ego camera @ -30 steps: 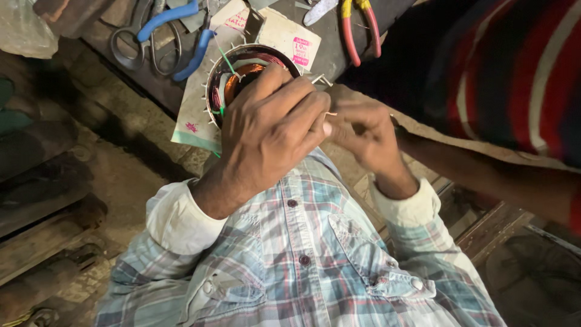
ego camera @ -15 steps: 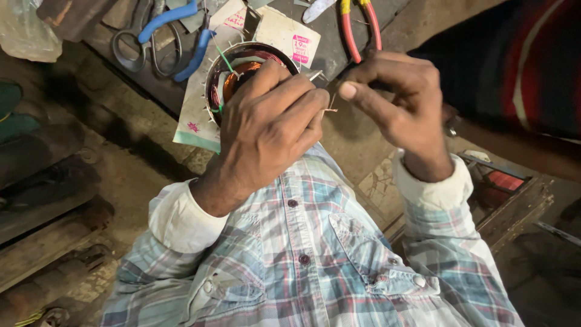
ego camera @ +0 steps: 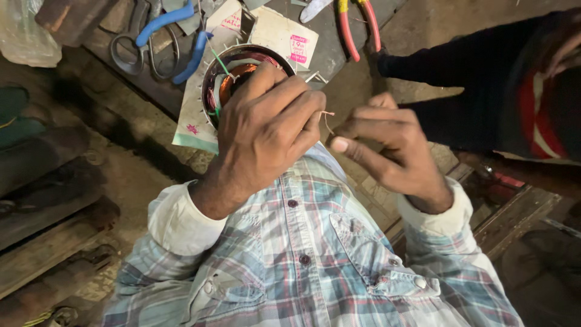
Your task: The person uses pliers to strip and twist wires on a motor stator, then secures the connection with a green tie. The work is performed at a cluttered workbench with various tools visible.
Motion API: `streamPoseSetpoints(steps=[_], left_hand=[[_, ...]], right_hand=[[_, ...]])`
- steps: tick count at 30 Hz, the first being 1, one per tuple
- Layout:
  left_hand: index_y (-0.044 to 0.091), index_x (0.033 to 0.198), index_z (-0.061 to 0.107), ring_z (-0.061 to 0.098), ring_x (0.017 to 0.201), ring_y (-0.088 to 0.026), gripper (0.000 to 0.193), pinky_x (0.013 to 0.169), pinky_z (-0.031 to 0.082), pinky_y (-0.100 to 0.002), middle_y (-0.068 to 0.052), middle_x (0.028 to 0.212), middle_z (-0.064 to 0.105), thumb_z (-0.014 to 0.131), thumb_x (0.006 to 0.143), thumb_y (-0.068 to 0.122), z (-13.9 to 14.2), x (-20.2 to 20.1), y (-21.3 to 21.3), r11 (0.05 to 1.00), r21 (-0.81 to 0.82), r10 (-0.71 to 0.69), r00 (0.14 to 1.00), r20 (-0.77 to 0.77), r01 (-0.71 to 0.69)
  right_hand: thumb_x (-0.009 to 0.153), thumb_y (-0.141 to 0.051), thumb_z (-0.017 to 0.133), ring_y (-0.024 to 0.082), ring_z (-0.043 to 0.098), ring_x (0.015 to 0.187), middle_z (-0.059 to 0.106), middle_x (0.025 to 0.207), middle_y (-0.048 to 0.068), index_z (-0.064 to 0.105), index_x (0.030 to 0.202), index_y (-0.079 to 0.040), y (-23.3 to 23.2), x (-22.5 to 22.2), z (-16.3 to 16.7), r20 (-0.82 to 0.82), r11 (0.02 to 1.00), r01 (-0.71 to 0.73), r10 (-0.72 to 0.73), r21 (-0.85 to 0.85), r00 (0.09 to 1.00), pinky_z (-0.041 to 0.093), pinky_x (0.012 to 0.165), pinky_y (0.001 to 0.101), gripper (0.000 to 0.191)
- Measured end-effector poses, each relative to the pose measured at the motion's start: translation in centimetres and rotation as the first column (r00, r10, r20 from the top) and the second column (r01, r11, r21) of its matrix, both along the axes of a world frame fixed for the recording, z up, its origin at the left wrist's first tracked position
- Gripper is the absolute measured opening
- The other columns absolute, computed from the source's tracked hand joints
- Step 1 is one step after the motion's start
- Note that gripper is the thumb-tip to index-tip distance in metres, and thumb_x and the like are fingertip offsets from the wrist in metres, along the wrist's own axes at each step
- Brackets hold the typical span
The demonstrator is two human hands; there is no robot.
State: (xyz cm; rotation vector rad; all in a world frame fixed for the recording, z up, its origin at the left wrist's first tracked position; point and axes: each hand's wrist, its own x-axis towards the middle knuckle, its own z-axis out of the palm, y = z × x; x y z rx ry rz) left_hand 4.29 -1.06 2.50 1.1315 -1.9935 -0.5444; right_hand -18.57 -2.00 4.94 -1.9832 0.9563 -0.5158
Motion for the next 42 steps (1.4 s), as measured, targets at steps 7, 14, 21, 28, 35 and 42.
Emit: streamPoseSetpoints(steps=[7, 14, 21, 28, 35, 42], left_hand=[[0.004, 0.103, 0.068, 0.057, 0.092, -0.025, 0.016, 0.08, 0.049, -0.039, -0.005, 0.094, 0.061, 0.078, 0.09, 0.005, 0.2, -0.1, -0.3, 1.0, -0.015, 0.002, 1.0, -0.007, -0.002], [0.004, 0.103, 0.067, 0.057, 0.094, -0.027, 0.015, 0.082, 0.05, -0.041, -0.006, 0.095, 0.06, 0.076, 0.091, 0.006, 0.7, -0.1, -0.2, 1.0, -0.01, 0.02, 1.0, 0.011, -0.02], [0.005, 0.104, 0.067, 0.056, 0.096, -0.027, 0.016, 0.084, 0.05, -0.04, -0.006, 0.098, 0.062, 0.077, 0.093, 0.009, 0.8, -0.1, 0.0, 1.0, 0.018, 0.001, 1.0, 0.017, -0.001], [0.006, 0.104, 0.068, 0.056, 0.095, -0.026, 0.017, 0.084, 0.049, -0.039, -0.004, 0.096, 0.062, 0.078, 0.091, 0.007, 0.8, -0.2, -0.2, 1.0, 0.006, 0.009, 1.0, 0.019, -0.009], [0.006, 0.102, 0.067, 0.055, 0.093, -0.026, 0.016, 0.083, 0.048, -0.039, -0.003, 0.095, 0.062, 0.079, 0.092, 0.006, 1.0, -0.3, -0.2, 1.0, 0.011, 0.014, 1.0, 0.019, -0.014], [0.008, 0.103, 0.068, 0.055, 0.095, -0.025, 0.017, 0.085, 0.049, -0.038, -0.003, 0.096, 0.063, 0.079, 0.091, 0.008, 1.1, -0.3, -0.2, 1.0, 0.011, 0.0, 0.999, 0.045, 0.0]], right_hand=[[0.1, -0.012, 0.072, 0.016, 0.053, 0.067, 0.064, 0.081, 0.008, 0.071, 0.094, 0.003, -3.2, -0.8, -0.9, -0.014, 0.993, 0.114, -0.114, 0.032, 0.993, 0.037, 0.062, 0.0338, 0.016], [0.104, -0.012, 0.069, 0.019, 0.05, 0.075, 0.054, 0.08, 0.009, 0.063, 0.09, 0.003, -1.7, 0.5, -4.8, 0.062, 0.943, 0.046, -0.07, 0.329, 0.996, 0.041, 0.071, 0.0346, 0.021], [0.098, -0.012, 0.068, 0.024, 0.055, 0.07, 0.056, 0.075, 0.01, 0.066, 0.087, 0.001, 0.2, -0.8, -0.3, -0.01, 0.998, -0.048, 0.049, 0.032, 0.999, 0.038, 0.073, 0.0407, 0.017], [0.104, -0.012, 0.067, 0.018, 0.05, 0.069, 0.055, 0.078, 0.008, 0.066, 0.091, 0.001, -3.1, -1.1, -0.6, -0.033, 0.998, 0.055, -0.053, 0.037, 0.998, 0.037, 0.066, 0.0347, 0.018], [0.105, -0.018, 0.066, 0.015, 0.055, 0.078, 0.063, 0.083, 0.01, 0.066, 0.098, 0.003, -2.1, 0.5, -4.2, 0.192, 0.881, 0.017, -0.122, 0.473, 0.974, 0.045, 0.069, 0.0342, 0.022], [0.099, -0.019, 0.067, 0.021, 0.054, 0.064, 0.058, 0.069, 0.007, 0.069, 0.087, -0.002, -0.2, -0.6, 0.0, -0.079, 0.99, -0.098, 0.106, 0.101, 0.991, 0.038, 0.072, 0.038, 0.021]])
